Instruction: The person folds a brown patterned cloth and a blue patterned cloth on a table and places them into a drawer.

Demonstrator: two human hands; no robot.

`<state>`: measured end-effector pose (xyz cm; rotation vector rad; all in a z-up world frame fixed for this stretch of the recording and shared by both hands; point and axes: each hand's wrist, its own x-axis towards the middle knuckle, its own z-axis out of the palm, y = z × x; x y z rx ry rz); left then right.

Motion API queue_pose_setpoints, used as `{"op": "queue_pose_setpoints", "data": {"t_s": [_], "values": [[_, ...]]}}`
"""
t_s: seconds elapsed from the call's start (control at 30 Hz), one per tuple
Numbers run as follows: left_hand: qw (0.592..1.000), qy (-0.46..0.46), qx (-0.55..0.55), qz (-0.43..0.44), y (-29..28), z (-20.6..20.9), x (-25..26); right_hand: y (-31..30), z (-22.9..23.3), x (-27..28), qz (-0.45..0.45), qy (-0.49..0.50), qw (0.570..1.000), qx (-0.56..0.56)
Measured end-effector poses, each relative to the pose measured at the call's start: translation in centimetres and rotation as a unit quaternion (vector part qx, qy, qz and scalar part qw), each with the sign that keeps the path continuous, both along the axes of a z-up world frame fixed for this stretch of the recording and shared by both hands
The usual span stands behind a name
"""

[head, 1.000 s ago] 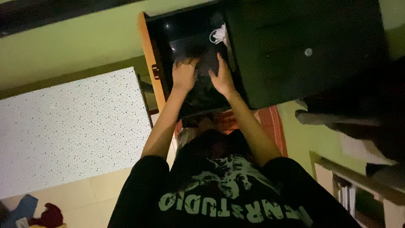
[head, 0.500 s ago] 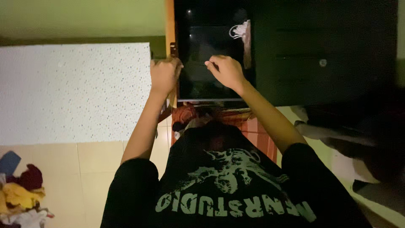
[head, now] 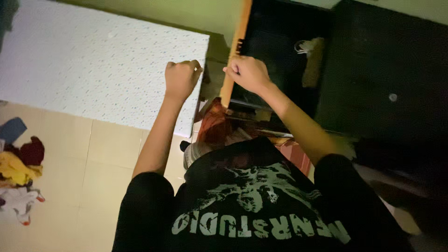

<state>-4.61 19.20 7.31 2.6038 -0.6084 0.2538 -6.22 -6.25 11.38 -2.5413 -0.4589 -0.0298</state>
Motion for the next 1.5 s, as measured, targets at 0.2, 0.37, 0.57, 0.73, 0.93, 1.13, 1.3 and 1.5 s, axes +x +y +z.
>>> {"op": "queue_pose_setpoints", "data": {"t_s": [0.2,0.37,0.57,0.73,0.93,1.13,1.3,1.5], "values": [[0.996,0.023,0.061,0.067,9.5,-0.4,-0.7,8.6,-1.5,3.4,0.067,0.008,0.997,-0.023],[0.991,0.033,0.065,0.116,17.9,-0.1,-2.5,17.6,-2.0,3.2,0.118,-0.043,0.991,0.037],[0.984,0.045,0.067,0.161,28.4,0.5,-4.7,28.6,-2.1,2.6,0.13,0.026,0.991,0.015],[0.978,0.052,0.066,0.189,35.6,0.4,-6.3,35.9,-1.9,2.2,0.156,0.007,0.988,0.024],[0.972,0.067,0.048,0.222,41.4,0.6,-8.8,42.4,-1.8,1.1,0.182,0.02,0.983,0.022],[0.964,0.068,0.011,0.258,46.1,0.4,-10.1,47.0,-2.1,1.2,0.211,0.023,0.977,0.008],[0.962,0.059,0.01,0.266,49.8,-0.4,-10.1,50.9,-2.7,3.0,0.245,0.007,0.969,0.027],[0.958,0.054,0.011,0.283,55.5,-1.0,-8.6,57.1,-3.1,5.5,0.273,-0.009,0.961,0.04]]}}
